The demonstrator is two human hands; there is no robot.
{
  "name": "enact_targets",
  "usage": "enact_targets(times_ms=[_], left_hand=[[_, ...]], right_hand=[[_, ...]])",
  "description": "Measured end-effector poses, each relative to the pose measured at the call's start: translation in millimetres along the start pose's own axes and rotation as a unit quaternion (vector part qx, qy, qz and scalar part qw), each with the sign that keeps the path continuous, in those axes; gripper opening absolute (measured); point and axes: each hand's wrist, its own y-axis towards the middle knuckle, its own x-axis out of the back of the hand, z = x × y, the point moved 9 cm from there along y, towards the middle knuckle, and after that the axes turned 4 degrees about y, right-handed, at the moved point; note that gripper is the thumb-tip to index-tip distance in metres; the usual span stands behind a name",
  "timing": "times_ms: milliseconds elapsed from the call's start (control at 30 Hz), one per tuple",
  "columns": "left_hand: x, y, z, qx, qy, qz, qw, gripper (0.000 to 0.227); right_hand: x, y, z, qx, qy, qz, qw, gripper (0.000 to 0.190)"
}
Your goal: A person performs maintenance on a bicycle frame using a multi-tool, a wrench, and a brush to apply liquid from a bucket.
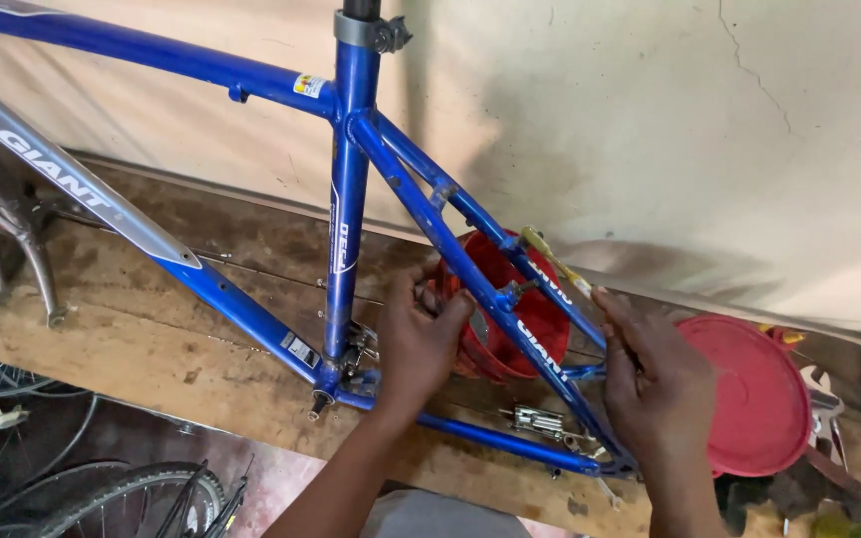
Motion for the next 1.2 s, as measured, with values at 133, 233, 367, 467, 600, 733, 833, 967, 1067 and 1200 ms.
enact_targets(times_ms=[133, 233, 367, 467, 600, 733, 833, 967, 1067, 1200], left_hand=[[-4.8, 1.7, -7.2, -0.025, 0.017, 0.005, 1.0, 0.046], [-7.1, 8.2, -9.9, -0.039, -0.006, 0.003, 0.999, 0.035], [-7.0, 9.4, 0.3, -0.042, 0.013, -0.007, 0.999, 0.039], [-12.1, 8.9, 1.8, -0.076, 0.008, -0.011, 0.997, 0.035], [-12.0, 8.3, 6.7, -0.071, -0.038, -0.012, 0.997, 0.029], [-20.5, 3.3, 5.9, -0.079, -0.041, 0.009, 0.996, 0.036], [-20.1, 6.9, 15.2, -0.041, -0.094, 0.009, 0.995, 0.044], [-22.1, 14.1, 30.6, -0.037, -0.067, 0.005, 0.997, 0.038], [-26.9, 10.6, 36.7, -0.024, -0.091, 0.007, 0.996, 0.04], [-25.7, 12.6, 43.3, -0.031, -0.11, 0.007, 0.993, 0.046]], right_hand=[[-11.3, 0.6, 3.3, -0.008, 0.007, 0.032, 0.999, 0.033], [-13.7, 0.1, -4.1, -0.034, 0.013, 0.045, 0.998, 0.033], [-18.8, -3.1, -7.9, -0.041, 0.02, 0.02, 0.999, 0.033], [-14.4, -0.7, -9.8, -0.048, 0.024, 0.029, 0.998, 0.034], [-6.1, -7.1, -21.4, -0.051, -0.011, 0.008, 0.999, 0.031], [-21.5, -5.0, -15.1, -0.07, 0.019, 0.03, 0.997, 0.036], [-15.9, -3.0, -14.6, -0.087, 0.027, 0.034, 0.995, 0.033], [-11.4, -4.1, -10.5, -0.062, 0.017, 0.017, 0.998, 0.033], [-22.7, -4.1, -9.8, -0.063, 0.033, 0.024, 0.997, 0.034], [-13.0, -2.3, -7.2, -0.087, 0.026, 0.03, 0.995, 0.032]])
